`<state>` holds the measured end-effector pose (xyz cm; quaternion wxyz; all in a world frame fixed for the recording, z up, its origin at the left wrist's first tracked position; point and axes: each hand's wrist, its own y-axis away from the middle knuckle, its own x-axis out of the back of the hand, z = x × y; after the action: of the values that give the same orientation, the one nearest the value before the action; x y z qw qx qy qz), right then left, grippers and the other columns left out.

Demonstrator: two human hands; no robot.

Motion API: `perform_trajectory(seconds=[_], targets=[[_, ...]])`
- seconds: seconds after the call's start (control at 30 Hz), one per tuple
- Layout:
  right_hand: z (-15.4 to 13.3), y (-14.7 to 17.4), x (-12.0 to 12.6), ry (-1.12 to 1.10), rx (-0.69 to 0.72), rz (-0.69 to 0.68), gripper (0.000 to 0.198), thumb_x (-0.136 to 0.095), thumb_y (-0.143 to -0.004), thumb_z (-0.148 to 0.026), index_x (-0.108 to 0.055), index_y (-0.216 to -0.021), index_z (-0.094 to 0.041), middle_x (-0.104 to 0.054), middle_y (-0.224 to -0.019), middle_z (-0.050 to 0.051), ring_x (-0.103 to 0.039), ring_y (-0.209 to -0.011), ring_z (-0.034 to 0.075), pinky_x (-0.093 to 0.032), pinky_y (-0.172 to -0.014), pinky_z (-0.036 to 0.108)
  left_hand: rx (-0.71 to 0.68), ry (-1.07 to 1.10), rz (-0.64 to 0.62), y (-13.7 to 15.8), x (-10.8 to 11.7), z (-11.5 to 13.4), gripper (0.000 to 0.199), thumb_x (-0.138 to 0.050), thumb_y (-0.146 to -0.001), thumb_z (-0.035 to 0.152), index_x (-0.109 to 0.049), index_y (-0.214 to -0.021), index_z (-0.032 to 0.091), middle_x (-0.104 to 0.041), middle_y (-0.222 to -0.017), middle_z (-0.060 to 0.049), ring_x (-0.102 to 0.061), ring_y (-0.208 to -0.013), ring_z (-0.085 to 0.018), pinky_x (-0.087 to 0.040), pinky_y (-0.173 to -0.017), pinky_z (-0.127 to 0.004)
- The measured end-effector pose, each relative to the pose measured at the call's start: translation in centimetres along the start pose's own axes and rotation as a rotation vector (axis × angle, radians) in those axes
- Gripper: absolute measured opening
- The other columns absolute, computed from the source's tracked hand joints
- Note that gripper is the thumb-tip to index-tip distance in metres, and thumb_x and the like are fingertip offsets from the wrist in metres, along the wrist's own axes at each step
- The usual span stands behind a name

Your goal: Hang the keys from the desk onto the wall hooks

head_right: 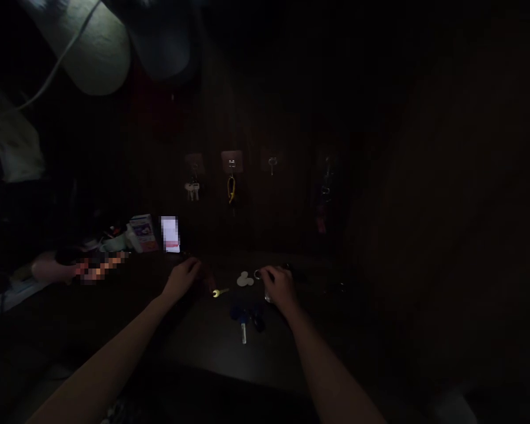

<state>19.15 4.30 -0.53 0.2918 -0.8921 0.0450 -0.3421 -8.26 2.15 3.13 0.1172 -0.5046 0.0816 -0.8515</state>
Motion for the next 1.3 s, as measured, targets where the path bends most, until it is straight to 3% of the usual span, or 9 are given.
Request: perform_trajectory(seconds=[0.13, 0.33, 0.47, 0.57, 0.67, 0.83, 1.13, 1.3], targets=[[-0.7, -0.4, 1.3, 0.008, -0.037, 0.017, 0.026, -0.043, -0.084, -0.03, -0.068, -0.079, -0.022, -0.07, -0.084, 0.004, -0.063, -0.084, 0.019, -0.044, -0.079, 0.029, -0.118, 0.188, 0.021, 1.9, -1.7, 1.1, 0.024, -0.04, -0.084, 0.029, -0.061, -0.093, 0.022, -0.069, -0.09, -0.001, -0.063, -0.085, -0.016, -0.045, -0.077, -0.026], [-2.0, 1.0, 4.5, 0.031, -0.015, -0.186, 0.02, -0.048, -0.083, -0.027, -0.067, -0.086, -0.025, -0.069, -0.09, 0.001, -0.062, -0.087, 0.017, -0.043, -0.081, 0.03, -0.25, 0.244, 0.063, 3.9, -3.4, 2.9, 0.023, -0.041, -0.083, 0.026, -0.061, -0.094, 0.024, -0.069, -0.095, 0.0, -0.061, -0.093, -0.017, -0.036, -0.098, -0.036], [-0.9, 4.0, 5.5, 0.058, -0.017, -0.135, 0.019, -0.048, -0.082, -0.024, -0.065, -0.09, -0.024, -0.068, -0.095, 0.002, -0.059, -0.093, 0.018, -0.041, -0.083, 0.032, -0.328, 0.182, 0.007, 5.8, -3.9, 4.5, 0.022, -0.042, -0.084, 0.025, -0.061, -0.093, 0.026, -0.069, -0.094, 0.002, -0.062, -0.092, -0.017, -0.016, -0.108, -0.048], [0.1, 5.6, 5.6, 0.084, -0.042, -0.064, 0.02, -0.047, -0.081, -0.02, -0.064, -0.089, -0.023, -0.067, -0.094, 0.003, -0.057, -0.094, 0.019, -0.041, -0.084, 0.033, -0.392, 0.15, -0.034, 7.3, -4.2, 5.3, 0.02, -0.044, -0.084, 0.026, -0.061, -0.094, 0.027, -0.069, -0.097, 0.002, -0.06, -0.096, -0.017, -0.013, -0.108, -0.051], [0.5, 6.2, 5.5, 0.111, -0.072, -0.015, 0.021, -0.044, -0.082, -0.017, -0.064, -0.087, -0.022, -0.066, -0.093, 0.004, -0.057, -0.093, 0.019, -0.041, -0.083, 0.033, -0.475, 0.134, -0.073, 8.3, -4.4, 5.7, 0.021, -0.045, -0.085, 0.029, -0.061, -0.098, 0.026, -0.067, -0.101, 0.0, -0.058, -0.101, -0.017, -0.015, -0.108, -0.05], [0.3, 6.2, 5.3, 0.198, -0.032, -0.05, 0.02, -0.045, -0.082, -0.016, -0.063, -0.084, -0.023, -0.066, -0.093, 0.003, -0.056, -0.094, 0.019, -0.038, -0.084, 0.033, -0.611, 0.118, -0.131, 8.4, -4.6, 6.1, 0.022, -0.051, -0.083, 0.035, -0.062, -0.1, 0.026, -0.064, -0.105, -0.002, -0.055, -0.104, -0.019, -0.025, -0.106, -0.045], [1.1, 6.0, 5.1, 0.247, -0.037, -0.022, 0.019, -0.046, -0.083, -0.016, -0.063, -0.085, -0.023, -0.066, -0.092, 0.002, -0.057, -0.091, 0.018, -0.038, -0.081, 0.031, -0.681, 0.137, -0.133, 8.3, -4.6, 6.0, 0.018, -0.046, -0.087, 0.029, -0.063, -0.088, 0.024, -0.066, -0.093, -0.001, -0.058, -0.094, -0.016, -0.027, -0.105, -0.043], [0.8, 6.0, 5.1, 0.288, -0.053, -0.03, 0.019, -0.045, -0.082, -0.014, -0.063, -0.086, -0.022, -0.066, -0.093, 0.003, -0.057, -0.092, 0.019, -0.038, -0.08, 0.032, -0.606, 0.17, -0.064, 8.0, -4.8, 5.8, 0.017, -0.045, -0.086, 0.029, -0.061, -0.083, 0.023, -0.065, -0.091, -0.003, -0.057, -0.093, -0.018, -0.036, -0.097, -0.041]])
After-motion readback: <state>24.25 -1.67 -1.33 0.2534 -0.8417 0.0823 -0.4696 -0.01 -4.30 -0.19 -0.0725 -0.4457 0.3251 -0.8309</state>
